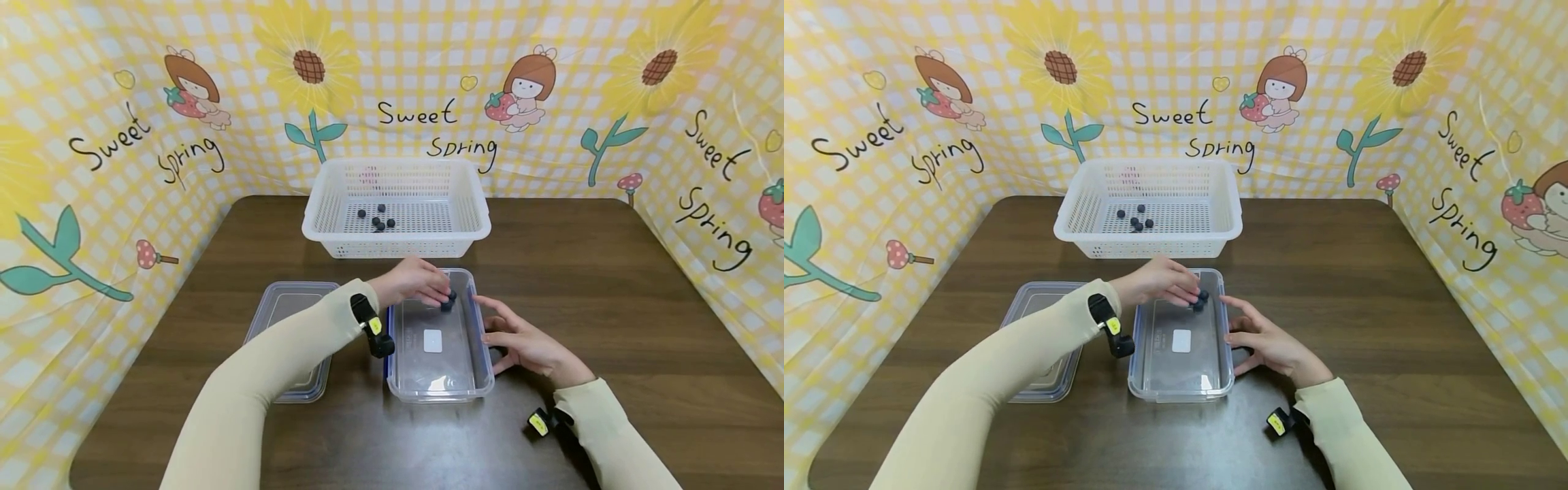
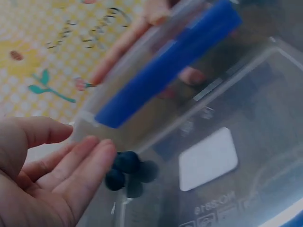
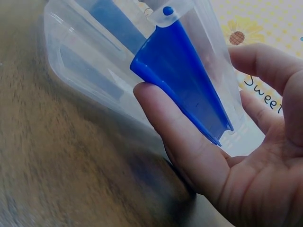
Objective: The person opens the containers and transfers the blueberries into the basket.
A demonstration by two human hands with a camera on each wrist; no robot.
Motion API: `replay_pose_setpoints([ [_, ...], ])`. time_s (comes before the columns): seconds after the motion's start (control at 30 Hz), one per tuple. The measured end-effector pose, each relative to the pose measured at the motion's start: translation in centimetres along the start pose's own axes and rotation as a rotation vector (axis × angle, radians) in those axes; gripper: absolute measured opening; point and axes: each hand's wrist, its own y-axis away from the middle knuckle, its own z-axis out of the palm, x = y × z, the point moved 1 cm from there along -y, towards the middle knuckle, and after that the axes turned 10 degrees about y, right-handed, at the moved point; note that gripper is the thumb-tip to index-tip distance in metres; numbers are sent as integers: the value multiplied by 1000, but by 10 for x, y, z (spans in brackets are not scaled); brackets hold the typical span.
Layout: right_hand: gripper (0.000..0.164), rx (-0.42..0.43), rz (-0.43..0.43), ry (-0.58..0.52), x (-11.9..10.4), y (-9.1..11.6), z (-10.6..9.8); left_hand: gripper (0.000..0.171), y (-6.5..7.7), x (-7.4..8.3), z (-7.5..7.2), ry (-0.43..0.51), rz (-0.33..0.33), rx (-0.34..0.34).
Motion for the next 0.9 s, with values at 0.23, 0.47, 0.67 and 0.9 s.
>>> replay_pose_setpoints([
  [0.23,66,7,10,1,0,0,0,24,-2,-3,8,-215,-29,-1],
  [0.47,66,17,13,12,-2,-1,-3,21,-8,-3,9,-330,-59,-34],
  [0.67,66,17,10,11,0,0,-3,17,-13,-7,15,-385,-135,-85],
  [0.9,65,5,5,3,1,0,-1,15,-15,-13,27,-299,-205,-153],
])
